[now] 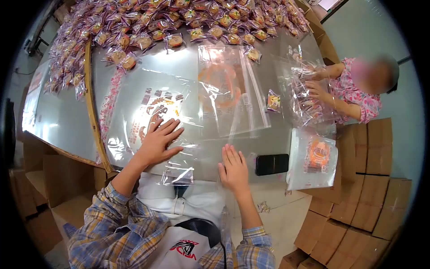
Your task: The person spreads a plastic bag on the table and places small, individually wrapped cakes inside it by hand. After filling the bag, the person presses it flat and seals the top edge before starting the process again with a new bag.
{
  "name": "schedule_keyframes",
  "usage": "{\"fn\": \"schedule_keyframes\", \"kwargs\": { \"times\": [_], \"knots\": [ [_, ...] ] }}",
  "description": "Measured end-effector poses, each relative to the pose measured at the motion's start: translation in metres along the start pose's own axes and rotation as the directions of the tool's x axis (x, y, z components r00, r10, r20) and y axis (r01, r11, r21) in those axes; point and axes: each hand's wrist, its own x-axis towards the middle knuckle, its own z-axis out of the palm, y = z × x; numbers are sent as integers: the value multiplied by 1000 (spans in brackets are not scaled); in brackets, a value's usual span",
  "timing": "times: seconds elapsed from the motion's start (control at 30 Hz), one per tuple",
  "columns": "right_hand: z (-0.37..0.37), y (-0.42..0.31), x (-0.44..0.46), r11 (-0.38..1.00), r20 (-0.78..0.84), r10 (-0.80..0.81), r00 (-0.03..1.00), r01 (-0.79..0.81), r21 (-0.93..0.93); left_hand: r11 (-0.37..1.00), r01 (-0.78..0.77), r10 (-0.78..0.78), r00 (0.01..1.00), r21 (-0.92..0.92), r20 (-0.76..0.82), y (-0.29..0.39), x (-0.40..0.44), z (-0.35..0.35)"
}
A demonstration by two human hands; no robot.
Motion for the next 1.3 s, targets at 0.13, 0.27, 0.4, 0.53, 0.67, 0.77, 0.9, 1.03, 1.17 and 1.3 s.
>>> {"fn": "schedule_keyframes", "kwargs": {
  "times": [0.13, 0.27, 0.4, 0.53, 0.67, 0.77, 0.9, 1.03, 1.17, 1.3],
  "knots": [
    [-29, 18, 33, 987, -182, 53, 982, -24, 157, 999, -44, 45, 997, 21, -59, -3, -2, -1],
    [-64, 104, 106, 978, -438, 181, 881, -207, -12, 995, -36, 22, 989, -95, -149, -3, -3, 0],
    [-52, 180, 172, 890, -412, 352, 841, -437, -131, 989, -48, 13, 969, -138, -246, -4, 1, 4],
    [-39, 181, 207, 886, -221, 456, 862, -462, 24, 982, -31, -19, 965, -185, -261, -3, 2, 0],
    [-23, 177, 254, 954, -280, 260, 924, -202, 221, 991, -18, -16, 969, -135, -248, -5, 4, 2],
    [-26, 142, 320, 951, -406, 158, 900, -29, 306, 990, -6, -30, 967, -143, -253, -5, 9, 1],
    [-15, 108, 429, 928, -577, 2, 817, 213, 305, 994, 18, -42, 975, -108, -218, -8, 14, 1],
    [14, 61, 510, 975, -419, -74, 905, 153, 158, 994, 48, -70, 970, -100, -235, -7, 19, 4],
    [42, 5, 545, 983, -52, 144, 988, -138, 118, 990, 72, -97, 972, -120, -214, -6, 26, 0],
    [44, -37, 536, 981, 12, 132, 991, -129, -144, 983, 96, -124, 977, -155, -176, -6, 27, 0]
  ]
}}
